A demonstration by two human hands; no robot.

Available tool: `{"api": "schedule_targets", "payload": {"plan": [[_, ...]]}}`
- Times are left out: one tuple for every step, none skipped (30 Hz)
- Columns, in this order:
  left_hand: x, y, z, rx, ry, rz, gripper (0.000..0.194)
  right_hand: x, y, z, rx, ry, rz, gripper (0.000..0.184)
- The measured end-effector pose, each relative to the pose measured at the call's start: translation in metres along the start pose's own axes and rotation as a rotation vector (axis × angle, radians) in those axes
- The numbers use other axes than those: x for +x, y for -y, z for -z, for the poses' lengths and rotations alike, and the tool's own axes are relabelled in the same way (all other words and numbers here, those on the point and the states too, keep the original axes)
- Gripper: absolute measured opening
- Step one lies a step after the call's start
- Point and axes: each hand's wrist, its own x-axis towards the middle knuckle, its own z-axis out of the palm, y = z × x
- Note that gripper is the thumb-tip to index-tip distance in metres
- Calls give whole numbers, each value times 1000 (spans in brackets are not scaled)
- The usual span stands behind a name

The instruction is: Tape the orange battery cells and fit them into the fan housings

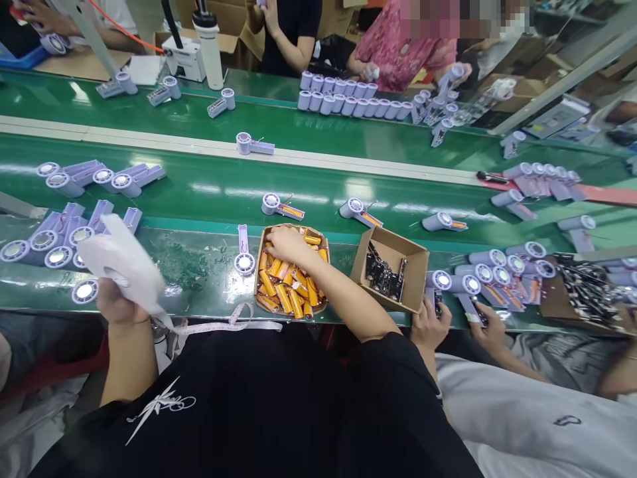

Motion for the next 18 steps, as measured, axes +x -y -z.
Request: {"api": "schedule_targets", "payload": {"plan": [[-4, 3, -5, 27, -10, -44, 63, -1, -1, 1, 14, 11, 17, 29], [-7, 5, -9, 48, 2, -78, 63, -3, -4, 3, 41, 21, 30, 28], [-9, 7, -10, 62, 26, -88, 64, -7, -8, 6, 88, 23, 32, 30], [-11, 8, -10, 75, 56, -60, 65, -12, -13, 10, 149, 19, 29, 33], [-13, 10, -9, 87, 79, -24, 66, -18, -19, 14, 213, 14, 20, 35], [-14, 11, -7, 102, 94, 12, 68, -24, -24, 17, 264, 15, 4, 36], [-15, 12, -4, 118, 101, 45, 70, -30, -29, 21, 292, 24, -19, 35], [-15, 14, -2, 133, 103, 74, 72, -35, -32, 23, 291, 42, -43, 34], [-15, 17, 0, 144, 102, 97, 75, -39, -35, 25, 264, 66, -64, 33], [-15, 20, 1, 148, 95, 109, 78, -43, -36, 26, 233, 88, -82, 33], [-14, 23, 1, 147, 84, 110, 79, -45, -37, 27, 210, 102, -97, 35], [-14, 26, 0, 145, 75, 106, 80, -46, -37, 28, 199, 109, -102, 37], [-13, 29, -1, 144, 69, 102, 79, -47, -37, 28, 201, 110, -96, 36], [-12, 31, -3, 148, 67, 101, 78, -47, -38, 28, 209, 105, -86, 34], [-12, 33, -5, 156, 68, 102, 77, -47, -38, 28, 221, 95, -77, 30], [-11, 34, -7, 167, 71, 102, 77, -48, -39, 27, 245, 80, -71, 26], [-12, 34, -9, 179, 77, 103, 77, -50, -40, 27, 289, 57, -65, 24], [-12, 34, -11, 193, 84, 103, 77, -52, -41, 25, 361, 22, -57, 27]]}}
